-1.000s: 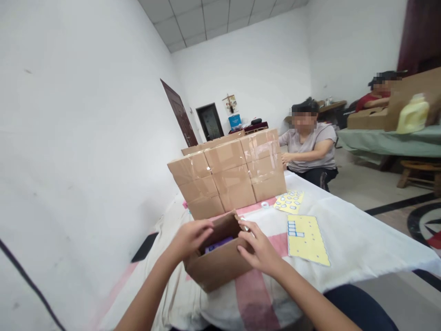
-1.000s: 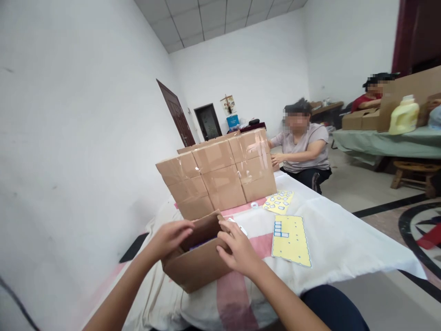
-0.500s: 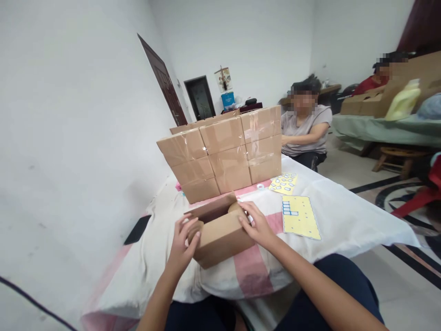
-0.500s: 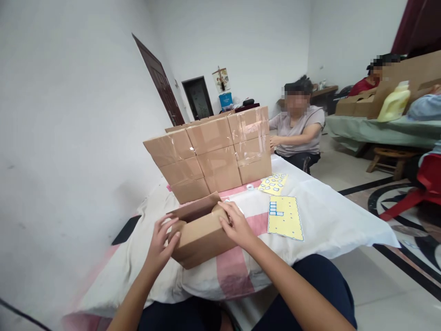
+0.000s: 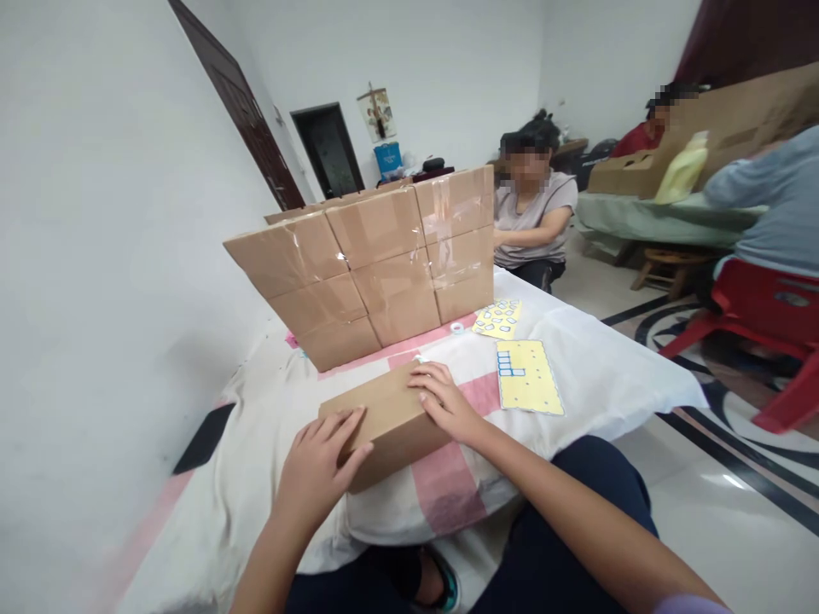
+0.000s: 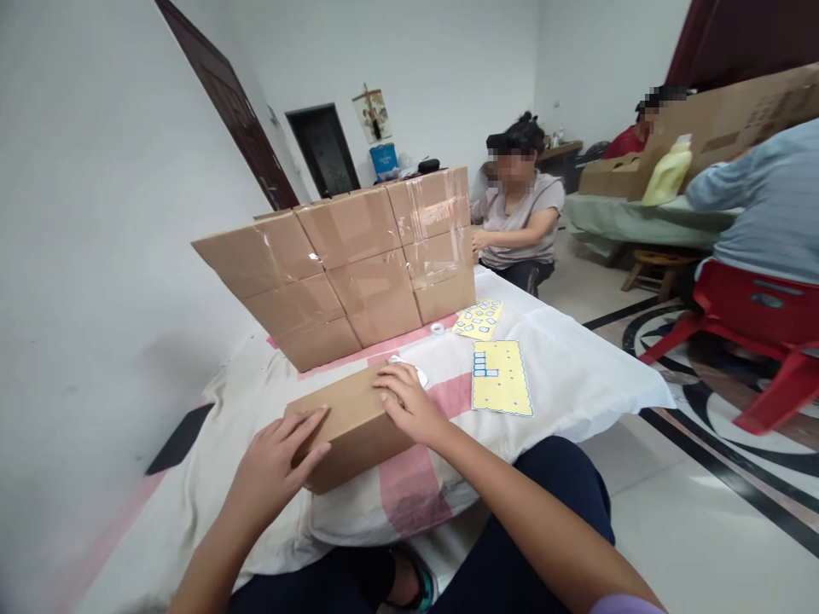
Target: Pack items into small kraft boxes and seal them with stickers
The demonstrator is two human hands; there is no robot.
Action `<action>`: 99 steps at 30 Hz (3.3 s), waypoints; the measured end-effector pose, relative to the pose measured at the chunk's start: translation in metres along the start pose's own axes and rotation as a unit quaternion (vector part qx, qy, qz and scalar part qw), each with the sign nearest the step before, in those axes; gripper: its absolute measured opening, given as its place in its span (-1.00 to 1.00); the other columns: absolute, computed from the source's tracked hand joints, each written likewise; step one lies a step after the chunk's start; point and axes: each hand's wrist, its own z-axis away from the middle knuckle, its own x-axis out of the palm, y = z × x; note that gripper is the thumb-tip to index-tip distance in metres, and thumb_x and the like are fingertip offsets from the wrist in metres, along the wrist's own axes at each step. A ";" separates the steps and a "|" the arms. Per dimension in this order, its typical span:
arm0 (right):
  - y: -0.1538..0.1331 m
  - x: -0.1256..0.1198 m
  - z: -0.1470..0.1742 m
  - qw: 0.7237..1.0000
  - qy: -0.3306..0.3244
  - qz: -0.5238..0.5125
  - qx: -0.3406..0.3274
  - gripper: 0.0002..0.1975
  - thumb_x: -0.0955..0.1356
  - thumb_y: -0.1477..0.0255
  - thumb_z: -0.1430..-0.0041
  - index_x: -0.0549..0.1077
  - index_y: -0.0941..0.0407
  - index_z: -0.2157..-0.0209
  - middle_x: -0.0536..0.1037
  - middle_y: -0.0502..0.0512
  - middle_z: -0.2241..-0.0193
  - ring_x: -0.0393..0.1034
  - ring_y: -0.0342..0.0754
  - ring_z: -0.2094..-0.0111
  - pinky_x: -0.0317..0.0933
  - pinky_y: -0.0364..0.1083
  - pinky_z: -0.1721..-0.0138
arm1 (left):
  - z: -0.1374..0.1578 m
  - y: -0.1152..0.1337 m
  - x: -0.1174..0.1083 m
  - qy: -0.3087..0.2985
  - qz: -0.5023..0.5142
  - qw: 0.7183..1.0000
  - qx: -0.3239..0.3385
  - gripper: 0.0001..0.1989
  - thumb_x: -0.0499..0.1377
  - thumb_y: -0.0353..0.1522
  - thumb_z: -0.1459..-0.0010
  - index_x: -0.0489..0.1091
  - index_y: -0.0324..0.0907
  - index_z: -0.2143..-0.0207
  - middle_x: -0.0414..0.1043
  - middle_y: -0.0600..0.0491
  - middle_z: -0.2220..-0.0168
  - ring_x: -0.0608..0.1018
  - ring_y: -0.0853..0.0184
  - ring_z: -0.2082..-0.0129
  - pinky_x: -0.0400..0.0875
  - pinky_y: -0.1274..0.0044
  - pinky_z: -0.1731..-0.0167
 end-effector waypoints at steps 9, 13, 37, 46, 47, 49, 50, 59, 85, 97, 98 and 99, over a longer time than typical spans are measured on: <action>0.013 -0.013 -0.006 0.999 0.000 -0.040 0.015 -0.66 0.22 0.32 -0.39 0.44 0.04 -0.11 0.44 0.17 -0.14 0.28 0.06 -0.16 0.14 0.13 -0.22 | 0.003 -0.007 0.013 0.018 -0.046 0.998 -0.038 -0.45 0.19 -0.01 -0.21 0.38 0.00 -0.18 0.49 0.00 -0.03 0.47 0.12 0.04 0.36 0.30 0.07; 0.053 -0.036 -0.018 0.970 0.087 0.006 0.225 -0.69 0.22 0.37 -0.32 0.51 0.14 0.05 0.54 0.20 0.01 0.43 0.02 0.05 0.28 -0.01 0.00 | 0.007 -0.023 0.015 0.023 -0.053 0.996 -0.070 -0.46 0.17 -0.01 -0.23 0.37 0.01 -0.19 0.48 0.00 -0.03 0.46 0.12 0.06 0.36 0.31 0.12; 0.078 -0.026 -0.062 0.836 -0.143 -0.101 0.520 -0.84 0.22 0.39 -0.37 0.30 0.18 0.27 0.51 0.14 0.64 0.54 0.07 0.55 0.41 -0.08 0.53 | 0.011 -0.018 0.017 0.051 -0.067 0.995 -0.053 -0.45 0.13 -0.01 -0.25 0.37 -0.04 -0.20 0.45 -0.04 -0.03 0.44 0.10 0.08 0.33 0.31 0.14; 0.065 -0.029 -0.031 0.862 -0.078 -0.174 0.471 -0.79 0.16 0.51 -0.43 0.25 0.15 0.35 0.58 0.14 0.47 0.60 -0.08 0.36 0.46 -0.18 0.32 | 0.012 -0.017 0.017 0.047 -0.066 0.995 -0.055 -0.46 0.16 -0.02 -0.24 0.37 -0.05 -0.19 0.44 -0.06 -0.03 0.44 0.09 0.06 0.34 0.31 0.12; 0.063 -0.027 -0.028 0.866 -0.070 -0.167 0.467 -0.77 0.15 0.51 -0.44 0.24 0.14 0.37 0.58 0.13 0.45 0.59 -0.11 0.35 0.46 -0.19 0.30 | 0.012 -0.017 0.017 0.048 -0.066 0.995 -0.055 -0.46 0.16 -0.03 -0.24 0.38 -0.04 -0.19 0.44 -0.06 -0.03 0.44 0.09 0.06 0.34 0.30 0.11; 0.060 -0.023 -0.025 0.871 -0.061 -0.141 0.467 -0.74 0.15 0.51 -0.44 0.25 0.14 0.39 0.57 0.12 0.45 0.58 -0.14 0.37 0.44 -0.21 0.30 | 0.012 -0.016 0.016 0.051 -0.067 0.995 -0.058 -0.47 0.17 -0.03 -0.23 0.39 -0.04 -0.18 0.45 -0.06 -0.03 0.44 0.08 0.06 0.34 0.30 0.11; 0.059 -0.022 -0.023 0.870 -0.060 -0.123 0.473 -0.74 0.16 0.49 -0.43 0.26 0.14 0.40 0.56 0.12 0.48 0.57 -0.12 0.42 0.43 -0.20 0.35 | 0.012 -0.016 0.016 0.052 -0.066 0.995 -0.058 -0.47 0.18 -0.04 -0.23 0.39 -0.05 -0.18 0.45 -0.06 -0.03 0.45 0.08 0.06 0.34 0.30 0.11; 0.062 -0.038 -0.012 0.849 -0.089 0.055 0.518 -0.69 0.34 0.24 -0.29 0.35 0.14 0.46 0.34 0.03 0.74 0.27 -0.04 0.73 0.11 -0.09 0.61 | 0.013 -0.016 0.015 0.062 -0.067 0.994 -0.055 -0.47 0.16 -0.03 -0.24 0.39 -0.06 -0.18 0.45 -0.07 -0.03 0.45 0.07 0.06 0.35 0.28 0.10; 0.070 -0.021 -0.003 0.898 -0.054 -0.051 0.433 -0.76 0.32 0.55 -0.22 0.33 0.16 0.55 0.32 -0.10 0.71 0.16 -0.25 0.74 -0.01 -0.27 0.71 | 0.014 -0.024 0.020 0.038 -0.045 0.996 -0.071 -0.47 0.16 -0.03 -0.23 0.38 0.01 -0.19 0.46 -0.02 -0.05 0.46 0.11 0.08 0.36 0.32 0.14; -0.034 -0.032 -0.003 0.980 -0.074 -0.142 0.115 -0.89 0.23 0.52 -0.30 0.39 0.12 0.24 0.58 0.01 0.43 0.45 -0.16 0.48 0.28 -0.19 0.40 | -0.017 0.004 -0.025 0.179 -0.049 0.982 0.041 -0.63 0.08 -0.13 -0.29 0.44 -0.03 -0.05 0.55 0.01 0.07 0.54 0.14 0.09 0.23 0.30 0.06; -0.045 -0.031 0.000 0.990 -0.087 -0.091 0.066 -0.87 0.24 0.51 -0.31 0.41 0.12 0.21 0.60 0.03 0.39 0.49 -0.13 0.40 0.31 -0.17 0.33 | -0.021 0.015 -0.027 0.194 -0.032 0.978 0.068 -0.64 0.10 -0.14 -0.29 0.43 -0.04 -0.05 0.55 0.01 0.09 0.54 0.17 0.11 0.25 0.33 0.08; -0.055 -0.029 0.004 0.994 -0.102 -0.034 0.016 -0.85 0.24 0.50 -0.32 0.43 0.12 0.18 0.61 0.05 0.35 0.52 -0.11 0.34 0.32 -0.15 0.27 | -0.025 0.025 -0.027 0.200 -0.011 0.975 0.098 -0.63 0.13 -0.13 -0.28 0.42 -0.06 -0.06 0.55 0.01 0.11 0.55 0.20 0.13 0.27 0.37 0.10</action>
